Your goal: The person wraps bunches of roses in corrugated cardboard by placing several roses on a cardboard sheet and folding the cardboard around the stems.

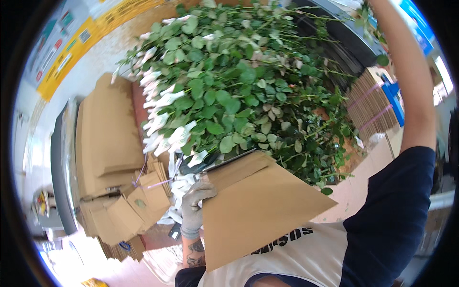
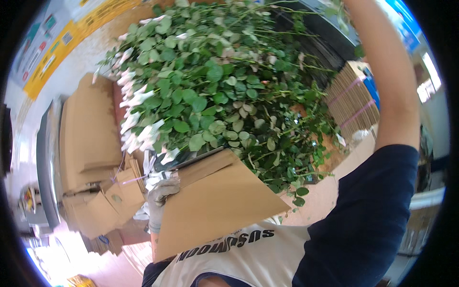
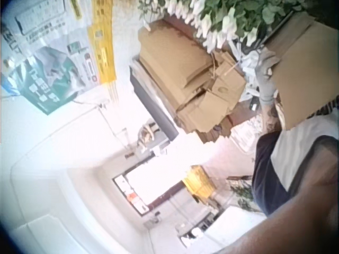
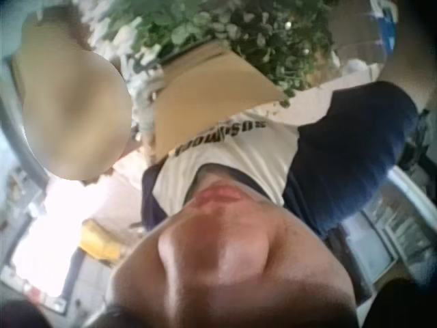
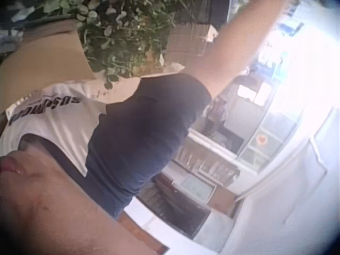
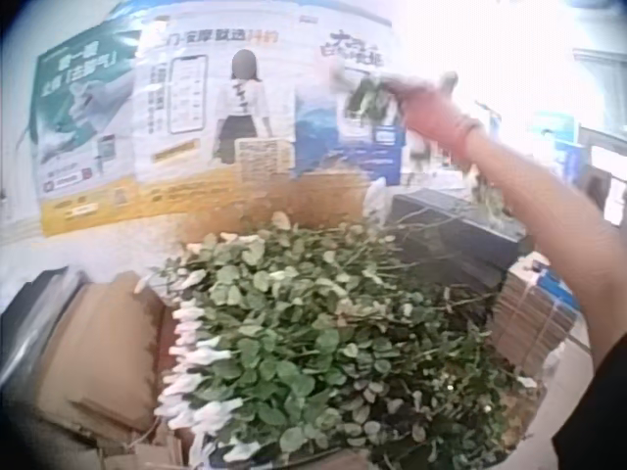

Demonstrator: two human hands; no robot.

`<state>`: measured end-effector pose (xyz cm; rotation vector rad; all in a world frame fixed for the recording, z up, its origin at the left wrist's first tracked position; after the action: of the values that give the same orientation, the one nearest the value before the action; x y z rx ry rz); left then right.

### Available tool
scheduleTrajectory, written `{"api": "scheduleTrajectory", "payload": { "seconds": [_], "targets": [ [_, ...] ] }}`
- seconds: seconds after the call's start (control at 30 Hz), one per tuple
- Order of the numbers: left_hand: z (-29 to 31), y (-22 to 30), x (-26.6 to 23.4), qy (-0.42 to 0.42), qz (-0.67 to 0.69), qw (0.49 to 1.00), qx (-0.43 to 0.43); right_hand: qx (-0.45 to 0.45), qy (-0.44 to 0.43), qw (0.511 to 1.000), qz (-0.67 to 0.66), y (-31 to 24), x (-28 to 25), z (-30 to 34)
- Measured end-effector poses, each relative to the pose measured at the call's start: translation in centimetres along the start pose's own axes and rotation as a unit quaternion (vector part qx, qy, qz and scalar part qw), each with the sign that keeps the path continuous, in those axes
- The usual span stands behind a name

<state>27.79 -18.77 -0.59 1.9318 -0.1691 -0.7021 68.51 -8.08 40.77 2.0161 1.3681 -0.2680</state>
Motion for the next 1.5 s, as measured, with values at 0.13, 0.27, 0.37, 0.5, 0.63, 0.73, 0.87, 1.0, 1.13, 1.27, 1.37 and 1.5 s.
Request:
{"api": "scheduleTrajectory", "payload": {
  "seconds": [0.13, 0.27, 0.37, 0.5, 0.63, 0.73, 0.87, 1.0, 1.13, 1.27, 1.37, 1.5],
  "targets": [
    [0.9, 1.1, -1.3, -0.032, -0.105, 0.993, -0.033, -0.105, -0.137, 0.864, -0.472, -20.0, 11.7, 7.2],
    [-0.3, 1.7, -0.8, -0.059, -0.145, 0.988, 0.002, -0.219, -0.321, 0.818, -0.425, -32.5, 15.0, 13.1],
    [-0.5, 1.7, -0.4, -0.056, -0.169, 0.984, -0.006, -0.182, -0.43, 0.798, -0.38, -35.5, 19.7, 15.8],
    [0.1, 0.7, -0.8, -0.01, -0.123, 0.989, -0.079, -0.2, -0.418, 0.814, -0.351, -35.0, 19.7, 16.6],
    [0.3, -0.5, -1.0, 0.041, -0.054, 0.997, -0.033, -0.016, -0.362, 0.834, -0.417, -26.7, 15.8, 13.1],
    [-0.7, -0.3, -0.9, 0.032, -0.06, 0.997, -0.035, 0.13, -0.094, 0.862, -0.482, -13.3, 16.3, 10.4],
    [-1.3, -0.7, -1.1, 0.028, -0.072, 0.997, -0.019, -0.008, -0.154, 0.962, 0.226, 2.7, 18.7, 11.8],
    [-1.7, -0.9, -1.8, 0.073, -0.06, 0.993, -0.065, 0.219, 0.064, 0.789, -0.57, 8.9, 12.3, 8.5],
    [-1.8, -4.3, -1.2, 0.085, 0.047, 0.983, -0.158, 0.124, 0.099, 0.661, -0.733, 11.4, 1.6, 5.4],
    [-3.7, -4.5, -2.6, 0.151, 0.023, 0.98, -0.131, 0.168, 0.181, 0.798, -0.549, 12.7, -5.5, 2.2],
    [-5.5, -5.2, -3.1, 0.151, -0.101, 0.973, -0.141, 0.159, 0.172, 0.688, -0.686, 24.5, -7.4, 0.9],
    [-7.3, -8.3, -3.0, 0.124, -0.143, 0.969, -0.157, 0.137, 0.242, 0.753, -0.597, 15.7, -3.7, 10.9]
  ]
}}
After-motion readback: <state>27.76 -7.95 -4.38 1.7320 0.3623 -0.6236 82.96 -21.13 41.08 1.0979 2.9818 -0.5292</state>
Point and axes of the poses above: each hand's wrist, its own z-axis away from the middle knuckle, its own x-axis out of the palm, y = z × x, the point moved 7 cm from there along -z, towards the middle knuckle, and after that the axes turned 15 degrees about -z, right-handed, at the moved point
